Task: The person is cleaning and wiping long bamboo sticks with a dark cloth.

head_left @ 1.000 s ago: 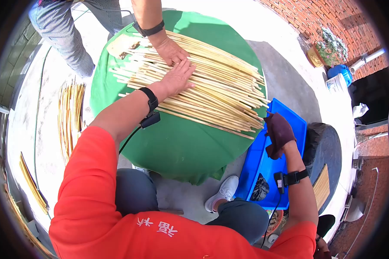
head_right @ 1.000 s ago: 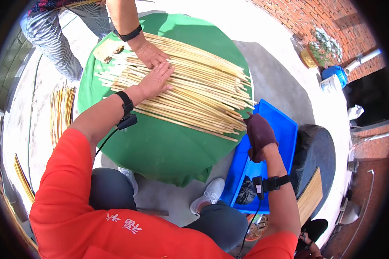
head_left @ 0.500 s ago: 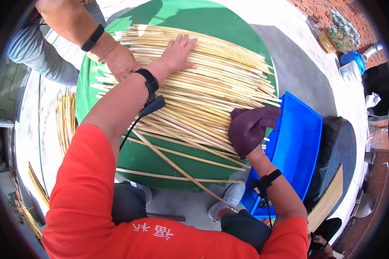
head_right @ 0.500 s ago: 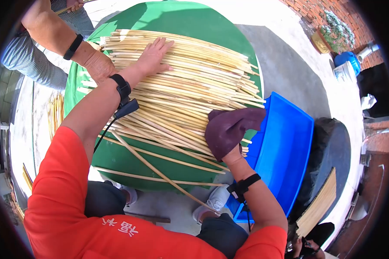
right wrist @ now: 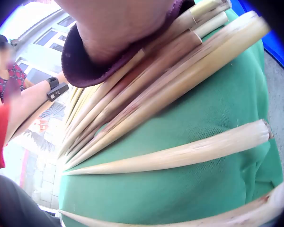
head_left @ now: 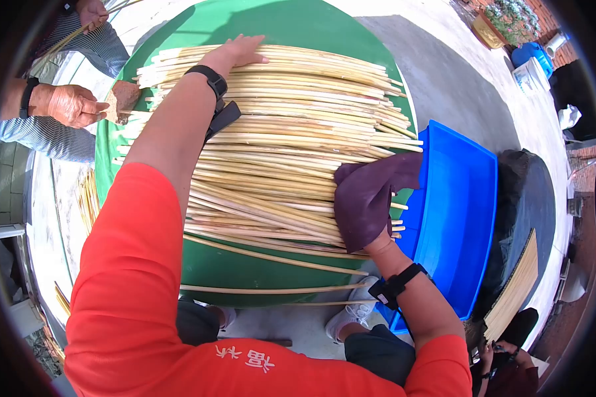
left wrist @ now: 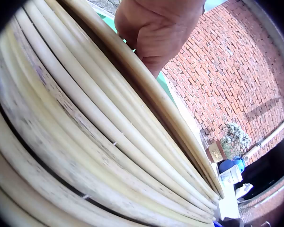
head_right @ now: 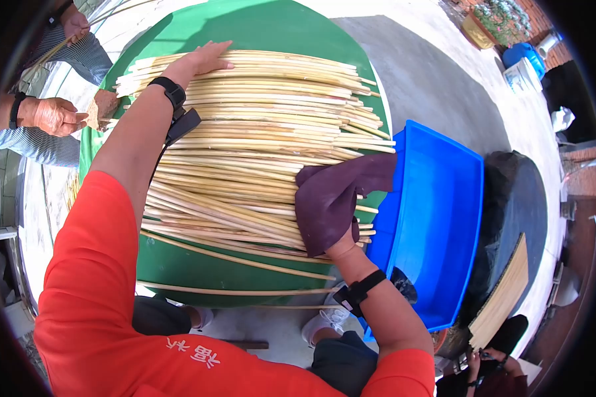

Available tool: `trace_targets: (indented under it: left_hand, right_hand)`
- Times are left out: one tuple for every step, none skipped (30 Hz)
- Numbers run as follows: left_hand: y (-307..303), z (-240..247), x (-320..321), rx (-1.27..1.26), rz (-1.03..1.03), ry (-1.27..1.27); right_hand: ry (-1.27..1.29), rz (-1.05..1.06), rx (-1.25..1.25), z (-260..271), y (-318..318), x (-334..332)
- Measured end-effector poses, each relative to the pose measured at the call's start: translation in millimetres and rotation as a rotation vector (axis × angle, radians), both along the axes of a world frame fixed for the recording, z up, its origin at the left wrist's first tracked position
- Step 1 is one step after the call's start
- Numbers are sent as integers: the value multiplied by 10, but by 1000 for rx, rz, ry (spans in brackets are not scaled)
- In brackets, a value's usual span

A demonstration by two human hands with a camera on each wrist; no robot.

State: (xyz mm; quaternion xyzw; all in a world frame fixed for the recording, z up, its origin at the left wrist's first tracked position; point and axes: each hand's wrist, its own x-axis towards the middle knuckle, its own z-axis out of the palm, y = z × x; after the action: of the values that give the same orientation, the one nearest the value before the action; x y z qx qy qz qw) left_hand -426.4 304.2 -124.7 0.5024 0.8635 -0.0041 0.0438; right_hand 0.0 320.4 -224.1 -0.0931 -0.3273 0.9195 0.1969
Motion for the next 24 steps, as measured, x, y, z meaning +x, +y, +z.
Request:
trace_targets:
  left_hand:
    - [38,106,8,-2,-12,-12]
    - [74,239,-3,-105,-11,-163]
    - [121,288,-39,-209,-7,-310]
    - [167,302,-37,-244,35,-326]
    - [213,272,-70,-250,31,-329]
    - [238,249,-108,-216,-23,-294]
    - [249,228,-142,-182,-76,-256]
    - [224,227,-118,-190,-76,-248]
    - [171,202,-78,-26,-134,-127]
    - [111,175,-35,138,-193,-8]
    - [34,209,79,131,-197,-4]
    - [-67,267,237,223,-197,90]
    - [-189,303,377,314,-195,184]
    - [-332,307,480,302,-222,271]
    - [-479,315,569,291,-248,361]
    - [-641,297,665,347,-329,368]
    - [-798,258,757,403,-410,375]
    - [-938,230,856,398,-406,380]
    - [-1059,208,945,372,-415,323]
    - [-1144,199,1005,347,-424,267]
    - [-1202,195,1044,347,-420,273]
    - [-1241,203,1071,331,-435,262]
    - [-1255,210,1087,316,-451,247]
    - [-1255,261,1093,248,-418,235]
  right_hand:
    - [169,42,-152,0,-12,-11]
    - [338,87,-303,13,-25,-33]
    - [512,132,-453,6,-27,-25]
    - [217,-10,-347,-318,-27,66]
    - [214,-15,-352,-321,-26,66]
    - [245,-19,-440,-320,-25,66]
    - [280,-21,-529,-314,-25,64]
    - [320,-20,-615,-307,-26,64]
    - [359,-16,-698,-294,-29,61]
    - [397,-13,-782,-285,-31,60]
    - [434,-13,-867,-271,-33,56]
    - [470,-12,-951,-255,-36,52]
    - [506,-10,-1036,-237,-41,48]
    - [537,-4,-1124,-216,-47,44]
    - [569,5,-1211,-191,-55,41]
    - [601,17,-1295,-163,-64,36]
    - [601,27,-1300,-42,-83,-12]
    - [1007,-22,-2040,128,-120,-50]
    - [1420,-93,-2773,215,-148,-83]
    - [1700,-221,-3465,194,-75,-46]
    - [1687,-216,-3472,168,-73,-26]
    - [1575,-87,-3396,160,-87,1]
    - [1469,28,-3309,175,-107,26]
    - [1369,131,-3214,188,-112,39]
